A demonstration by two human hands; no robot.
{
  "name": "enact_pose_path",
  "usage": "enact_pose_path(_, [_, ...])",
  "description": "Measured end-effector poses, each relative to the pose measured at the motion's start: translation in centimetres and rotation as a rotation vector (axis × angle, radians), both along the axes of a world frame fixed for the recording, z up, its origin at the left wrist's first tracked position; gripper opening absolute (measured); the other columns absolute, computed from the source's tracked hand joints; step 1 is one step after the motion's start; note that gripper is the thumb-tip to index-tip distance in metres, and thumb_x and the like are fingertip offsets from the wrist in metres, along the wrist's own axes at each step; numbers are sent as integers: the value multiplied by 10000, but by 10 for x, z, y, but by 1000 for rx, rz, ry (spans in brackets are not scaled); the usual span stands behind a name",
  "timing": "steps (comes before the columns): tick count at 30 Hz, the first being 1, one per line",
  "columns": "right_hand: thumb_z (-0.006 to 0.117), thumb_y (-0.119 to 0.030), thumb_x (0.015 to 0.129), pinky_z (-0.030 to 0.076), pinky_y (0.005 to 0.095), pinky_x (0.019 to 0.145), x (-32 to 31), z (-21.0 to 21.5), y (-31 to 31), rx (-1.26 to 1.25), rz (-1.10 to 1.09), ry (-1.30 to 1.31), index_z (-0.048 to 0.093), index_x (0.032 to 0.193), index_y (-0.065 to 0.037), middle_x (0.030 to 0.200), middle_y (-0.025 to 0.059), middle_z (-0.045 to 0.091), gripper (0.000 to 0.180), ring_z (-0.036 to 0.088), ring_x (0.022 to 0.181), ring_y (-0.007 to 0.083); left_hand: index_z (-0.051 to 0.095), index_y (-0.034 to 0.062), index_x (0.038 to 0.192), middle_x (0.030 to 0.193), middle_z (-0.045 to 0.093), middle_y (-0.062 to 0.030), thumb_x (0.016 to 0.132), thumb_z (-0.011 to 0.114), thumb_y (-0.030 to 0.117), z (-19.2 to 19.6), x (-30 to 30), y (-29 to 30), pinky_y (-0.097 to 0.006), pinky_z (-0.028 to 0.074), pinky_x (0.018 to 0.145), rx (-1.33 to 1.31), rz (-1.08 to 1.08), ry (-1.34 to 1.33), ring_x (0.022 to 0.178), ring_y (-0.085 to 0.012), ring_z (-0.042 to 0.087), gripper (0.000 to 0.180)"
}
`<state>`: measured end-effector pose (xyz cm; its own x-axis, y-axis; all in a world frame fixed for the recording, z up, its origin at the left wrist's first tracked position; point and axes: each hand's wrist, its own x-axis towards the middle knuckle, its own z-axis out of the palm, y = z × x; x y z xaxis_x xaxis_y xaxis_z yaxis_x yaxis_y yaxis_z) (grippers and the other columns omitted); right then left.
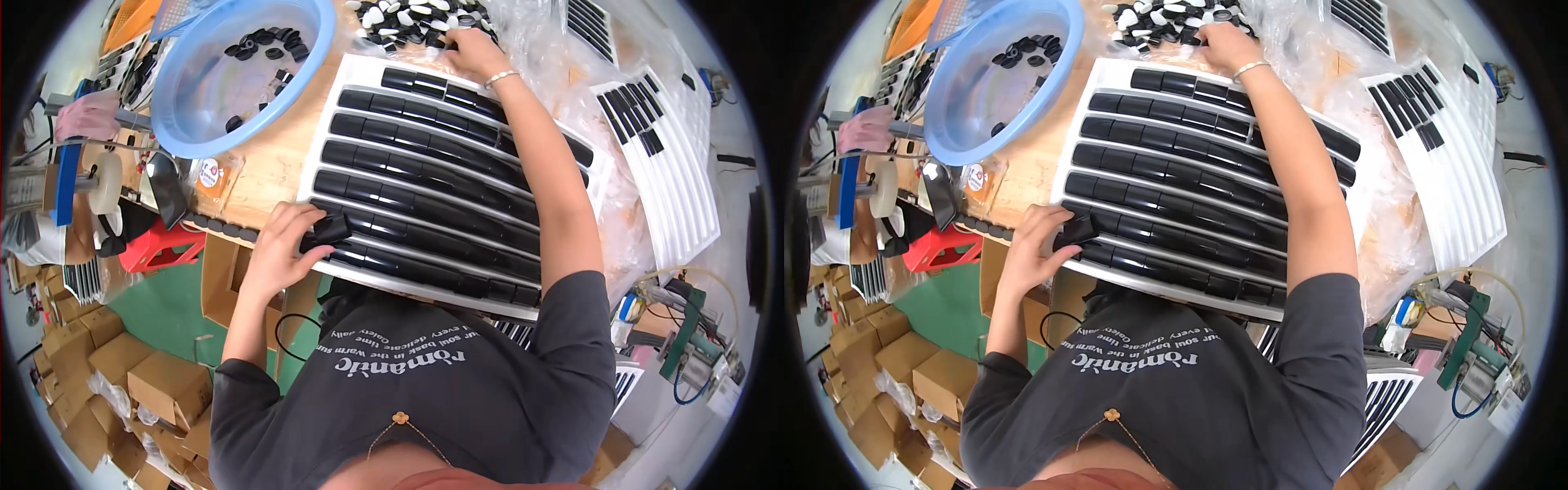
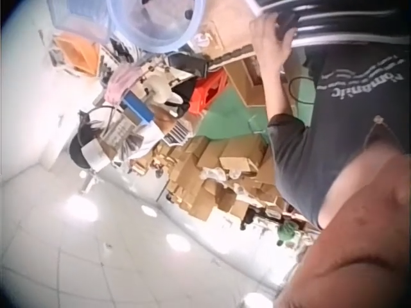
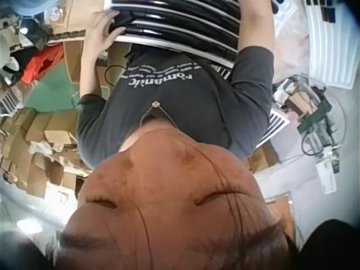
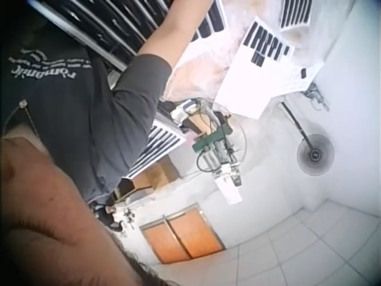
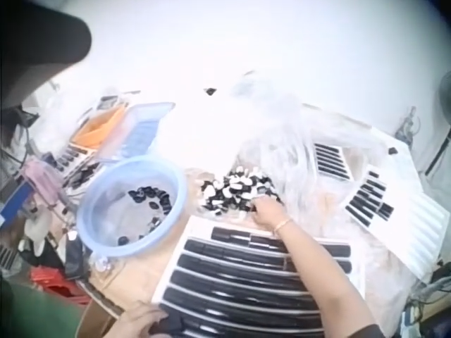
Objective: Assembling small white components into black cylindrical housings and placing them into a tray.
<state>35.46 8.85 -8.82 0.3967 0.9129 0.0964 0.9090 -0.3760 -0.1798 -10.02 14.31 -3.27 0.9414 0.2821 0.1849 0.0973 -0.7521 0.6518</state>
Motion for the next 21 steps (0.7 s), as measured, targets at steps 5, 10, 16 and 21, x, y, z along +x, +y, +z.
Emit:
enact_pose_path(5, [665,-214,783,504,407,687,4,15,-17,396,-157,-8,619,965,-61,791,159,653,243,633,747,335,613,2,1044,1029,593,-148,629,781,84,-1,5,-12,-389,457,842,40,-11,47,982,-338,539,455])
enact_pose_path(10, [612,-139,894,514,259,680,-157,73,-60,736,-18,1067,583,1158,15,754,60,648,307,626,681,121,613,-2,1053,955,630,-139,674,736,-22,4,10,-20,-322,488,778,-24,192,-252,874,-279,614,399])
enact_pose_path(16, [646,18,847,483,183,689,-252,104,-114,645,55,1304,611,1138,18,901,1,602,293,550,784,36,608,-36,1078,940,648,-138,682,742,-52,17,41,-39,-276,487,760,-43,247,-500,820,-203,631,419])
enact_pose_path(21, [724,-34,782,432,178,558,-266,108,-126,659,83,1099,672,1050,-46,811,-2,595,273,507,625,32,611,-43,1074,954,647,-154,668,732,-68,35,51,-51,-288,496,754,-77,111,-542,826,-227,635,425])
